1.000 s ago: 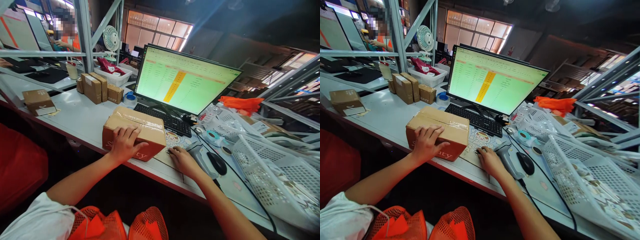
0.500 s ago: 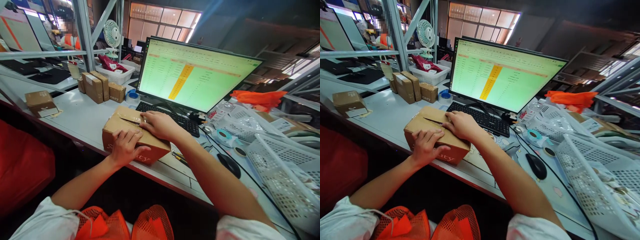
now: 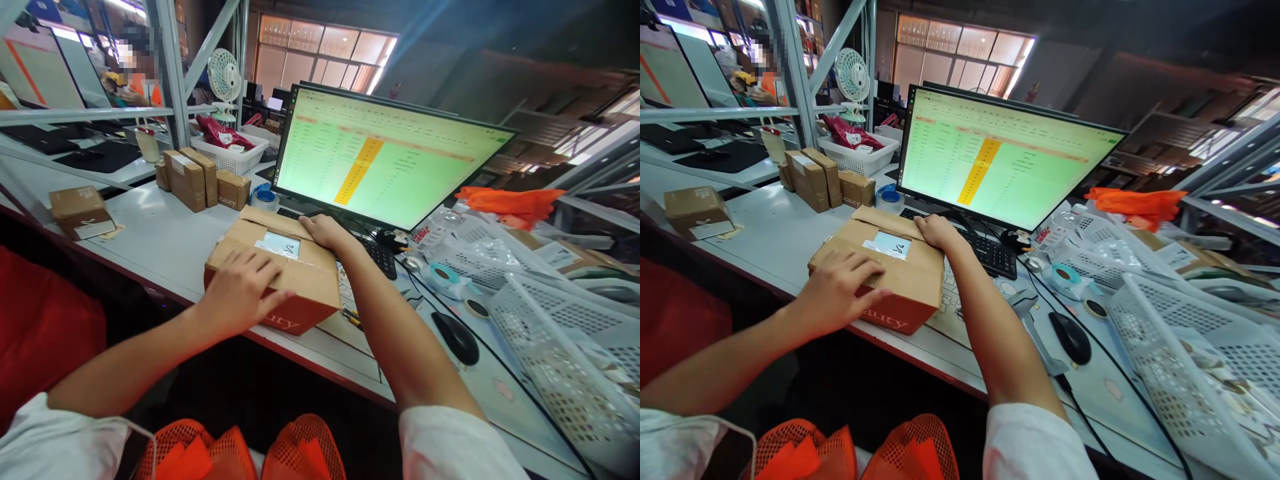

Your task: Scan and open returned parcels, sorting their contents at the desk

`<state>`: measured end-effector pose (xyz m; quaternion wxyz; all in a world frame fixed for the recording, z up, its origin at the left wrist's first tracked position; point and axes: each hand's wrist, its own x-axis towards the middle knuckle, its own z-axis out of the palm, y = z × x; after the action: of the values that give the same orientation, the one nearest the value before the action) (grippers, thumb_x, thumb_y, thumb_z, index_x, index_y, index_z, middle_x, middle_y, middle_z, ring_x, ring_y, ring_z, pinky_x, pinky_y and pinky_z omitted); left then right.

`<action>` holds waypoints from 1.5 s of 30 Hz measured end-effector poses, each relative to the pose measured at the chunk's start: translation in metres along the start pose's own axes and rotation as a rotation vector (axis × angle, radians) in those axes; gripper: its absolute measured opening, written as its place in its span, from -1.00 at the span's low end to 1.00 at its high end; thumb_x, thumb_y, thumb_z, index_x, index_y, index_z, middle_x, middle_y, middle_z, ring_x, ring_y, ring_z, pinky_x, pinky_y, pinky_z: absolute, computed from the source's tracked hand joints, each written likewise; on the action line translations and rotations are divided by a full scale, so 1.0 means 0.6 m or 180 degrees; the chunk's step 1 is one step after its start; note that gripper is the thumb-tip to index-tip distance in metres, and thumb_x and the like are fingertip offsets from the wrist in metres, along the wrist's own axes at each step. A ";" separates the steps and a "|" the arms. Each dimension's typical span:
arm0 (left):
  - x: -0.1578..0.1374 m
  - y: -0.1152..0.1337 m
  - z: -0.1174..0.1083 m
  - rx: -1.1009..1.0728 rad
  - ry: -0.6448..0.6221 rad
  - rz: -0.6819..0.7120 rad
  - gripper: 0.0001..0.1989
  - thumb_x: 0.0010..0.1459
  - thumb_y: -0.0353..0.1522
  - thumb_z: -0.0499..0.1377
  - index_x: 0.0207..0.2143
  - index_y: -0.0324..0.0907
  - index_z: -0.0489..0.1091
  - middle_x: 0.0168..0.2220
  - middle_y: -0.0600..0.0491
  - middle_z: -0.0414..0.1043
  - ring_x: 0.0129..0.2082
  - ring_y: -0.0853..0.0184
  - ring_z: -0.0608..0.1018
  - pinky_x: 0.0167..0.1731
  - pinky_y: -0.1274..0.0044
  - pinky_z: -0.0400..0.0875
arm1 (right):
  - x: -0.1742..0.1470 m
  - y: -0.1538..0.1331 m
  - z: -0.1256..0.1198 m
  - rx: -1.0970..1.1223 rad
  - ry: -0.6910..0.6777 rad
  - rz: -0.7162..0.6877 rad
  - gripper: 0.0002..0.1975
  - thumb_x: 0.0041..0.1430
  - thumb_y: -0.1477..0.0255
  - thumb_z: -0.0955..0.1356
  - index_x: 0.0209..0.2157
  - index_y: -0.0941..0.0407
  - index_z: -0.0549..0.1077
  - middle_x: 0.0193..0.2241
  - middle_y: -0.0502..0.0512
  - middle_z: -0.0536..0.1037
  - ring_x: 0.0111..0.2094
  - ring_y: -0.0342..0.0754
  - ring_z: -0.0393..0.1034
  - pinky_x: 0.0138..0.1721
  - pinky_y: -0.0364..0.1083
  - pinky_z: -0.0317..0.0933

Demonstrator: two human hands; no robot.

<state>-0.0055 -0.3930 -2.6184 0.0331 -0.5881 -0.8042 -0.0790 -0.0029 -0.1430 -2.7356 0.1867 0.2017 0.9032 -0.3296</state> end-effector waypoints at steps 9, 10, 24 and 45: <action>0.067 -0.092 0.005 0.0293 -0.0239 -0.0040 -0.57 0.38 0.02 0.13 -0.28 -0.17 0.41 -0.25 -0.09 0.49 -0.22 0.13 0.49 -0.27 0.36 0.34 | -0.011 -0.003 -0.010 0.0174 -0.0025 0.0150 -0.40 0.57 0.16 0.10 0.04 0.24 0.63 0.07 0.38 0.62 0.02 0.16 0.54 0.02 -0.08 0.25; 0.062 -0.088 0.001 0.0333 0.0114 0.0016 -0.56 0.38 0.03 0.11 -0.30 -0.16 0.38 -0.29 -0.08 0.46 -0.25 0.14 0.48 -0.29 0.36 0.32 | -0.012 -0.004 -0.010 0.0196 -0.0016 0.0168 -0.40 0.56 0.16 0.11 0.04 0.25 0.63 0.07 0.39 0.62 0.01 0.16 0.54 0.01 -0.08 0.25; -0.168 -0.001 -0.045 -0.0246 0.0486 0.0129 -0.92 0.34 -0.36 0.24 -0.15 -0.13 0.52 -0.01 -0.11 0.61 0.06 0.09 0.63 0.09 0.28 0.52 | -0.028 0.002 0.001 0.0067 0.1558 -0.0370 -0.56 0.49 0.31 0.18 0.13 0.20 0.55 0.10 0.37 0.54 0.14 0.23 0.36 0.16 0.11 0.17; 0.147 -0.181 0.007 -0.0711 -0.0908 0.1094 -0.64 0.27 -0.48 0.03 -0.12 -0.16 0.62 -0.10 -0.05 0.61 -0.02 0.15 0.47 0.13 0.28 0.37 | -0.195 0.028 0.001 0.1620 0.2532 -0.1922 -0.49 0.50 0.07 0.20 -0.25 0.08 0.63 -0.21 0.17 0.66 -0.10 0.07 0.49 0.03 0.10 0.31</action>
<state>-0.1357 -0.3415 -2.6193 -0.1330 -0.7214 -0.6753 -0.0768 0.1047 -0.1599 -2.6893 -0.3256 0.0816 0.8137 -0.4746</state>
